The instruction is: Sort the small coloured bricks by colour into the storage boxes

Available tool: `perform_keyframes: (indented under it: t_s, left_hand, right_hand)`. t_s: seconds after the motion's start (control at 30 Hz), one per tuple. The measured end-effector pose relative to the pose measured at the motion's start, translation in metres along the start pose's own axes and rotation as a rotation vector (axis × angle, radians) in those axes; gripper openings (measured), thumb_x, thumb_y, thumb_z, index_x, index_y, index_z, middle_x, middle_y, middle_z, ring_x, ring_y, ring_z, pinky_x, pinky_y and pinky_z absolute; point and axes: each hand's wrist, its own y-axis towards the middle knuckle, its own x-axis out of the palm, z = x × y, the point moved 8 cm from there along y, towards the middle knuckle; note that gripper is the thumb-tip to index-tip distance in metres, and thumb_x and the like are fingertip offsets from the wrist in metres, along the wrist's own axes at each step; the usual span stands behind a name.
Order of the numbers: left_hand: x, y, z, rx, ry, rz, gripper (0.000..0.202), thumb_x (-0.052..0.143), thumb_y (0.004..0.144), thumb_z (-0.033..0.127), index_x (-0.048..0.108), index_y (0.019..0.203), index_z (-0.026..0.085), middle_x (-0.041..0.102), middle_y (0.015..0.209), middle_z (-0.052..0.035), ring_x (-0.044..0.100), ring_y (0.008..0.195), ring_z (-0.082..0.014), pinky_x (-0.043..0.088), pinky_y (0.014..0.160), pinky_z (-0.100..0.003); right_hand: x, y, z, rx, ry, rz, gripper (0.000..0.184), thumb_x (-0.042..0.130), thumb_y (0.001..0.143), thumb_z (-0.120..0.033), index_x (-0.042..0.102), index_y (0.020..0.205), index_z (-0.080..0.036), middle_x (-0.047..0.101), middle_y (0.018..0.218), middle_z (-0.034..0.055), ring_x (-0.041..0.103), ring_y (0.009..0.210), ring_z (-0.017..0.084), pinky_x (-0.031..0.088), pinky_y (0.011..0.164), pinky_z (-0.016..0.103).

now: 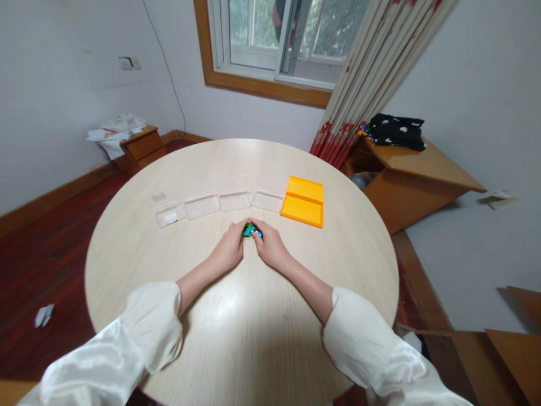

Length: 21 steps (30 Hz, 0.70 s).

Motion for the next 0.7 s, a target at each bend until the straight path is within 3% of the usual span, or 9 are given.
perform_keyframes:
  t_s: [0.13, 0.4, 0.5, 0.57, 0.63, 0.7]
  left_hand:
    - [-0.007, 0.002, -0.003, -0.032, -0.133, 0.070, 0.054, 0.038, 0.076, 0.008, 0.051, 0.128, 0.015, 0.061, 0.126, -0.0128, 0.056, 0.117, -0.0238, 0.041, 0.105, -0.047]
    - [-0.018, -0.002, -0.004, -0.009, -0.281, 0.062, 0.060, 0.039, 0.066, 0.009, 0.055, 0.123, 0.015, 0.061, 0.122, -0.0119, 0.057, 0.115, -0.0229, 0.042, 0.104, -0.045]
    - [-0.028, -0.003, 0.003, 0.044, -0.170, -0.015, 0.063, 0.043, 0.064, 0.010, 0.053, 0.126, 0.015, 0.054, 0.130, -0.0131, 0.048, 0.124, -0.0253, 0.034, 0.109, -0.047]
    - [-0.032, -0.006, 0.006, 0.081, -0.050, -0.119, 0.065, 0.048, 0.068, 0.014, 0.046, 0.133, 0.015, 0.043, 0.141, -0.0151, 0.038, 0.133, -0.0281, 0.028, 0.113, -0.048]
    - [-0.035, -0.010, 0.003, 0.087, 0.072, -0.211, 0.070, 0.058, 0.072, 0.026, 0.039, 0.139, 0.017, 0.034, 0.146, -0.0168, 0.030, 0.137, -0.0323, 0.026, 0.112, -0.051]
    - [-0.038, -0.013, -0.003, 0.069, 0.176, -0.258, 0.080, 0.067, 0.070, 0.042, 0.035, 0.140, 0.019, 0.033, 0.145, -0.0175, 0.031, 0.135, -0.0355, 0.029, 0.110, -0.052]
  right_hand:
    - [-0.006, 0.003, 0.007, 0.060, 0.118, 0.048, 0.041, 0.042, 0.083, -0.012, 0.061, 0.118, -0.018, 0.066, 0.115, 0.0082, 0.060, 0.110, 0.018, 0.044, 0.103, 0.040]
    - [-0.007, -0.001, 0.006, 0.090, 0.327, -0.020, 0.054, 0.042, 0.073, -0.006, 0.058, 0.123, -0.019, 0.061, 0.124, 0.0070, 0.056, 0.118, 0.017, 0.043, 0.104, 0.036]
    - [-0.018, -0.007, -0.009, 0.004, 0.180, -0.098, 0.056, 0.050, 0.079, -0.016, 0.047, 0.134, -0.019, 0.049, 0.137, 0.0107, 0.044, 0.130, 0.019, 0.035, 0.111, 0.040]
    - [-0.022, -0.012, -0.015, -0.040, 0.016, -0.192, 0.074, 0.062, 0.077, -0.030, 0.032, 0.144, -0.019, 0.033, 0.149, 0.0132, 0.027, 0.140, 0.025, 0.024, 0.115, 0.047]
    - [-0.022, -0.018, -0.014, -0.041, -0.140, -0.286, 0.097, 0.072, 0.070, -0.045, 0.020, 0.148, -0.020, 0.019, 0.155, 0.0145, 0.010, 0.145, 0.031, 0.017, 0.116, 0.053]
    - [-0.020, -0.022, -0.010, -0.016, -0.274, -0.334, 0.105, 0.074, 0.066, -0.053, 0.019, 0.149, -0.021, 0.016, 0.155, 0.0161, 0.006, 0.144, 0.035, 0.016, 0.114, 0.056]
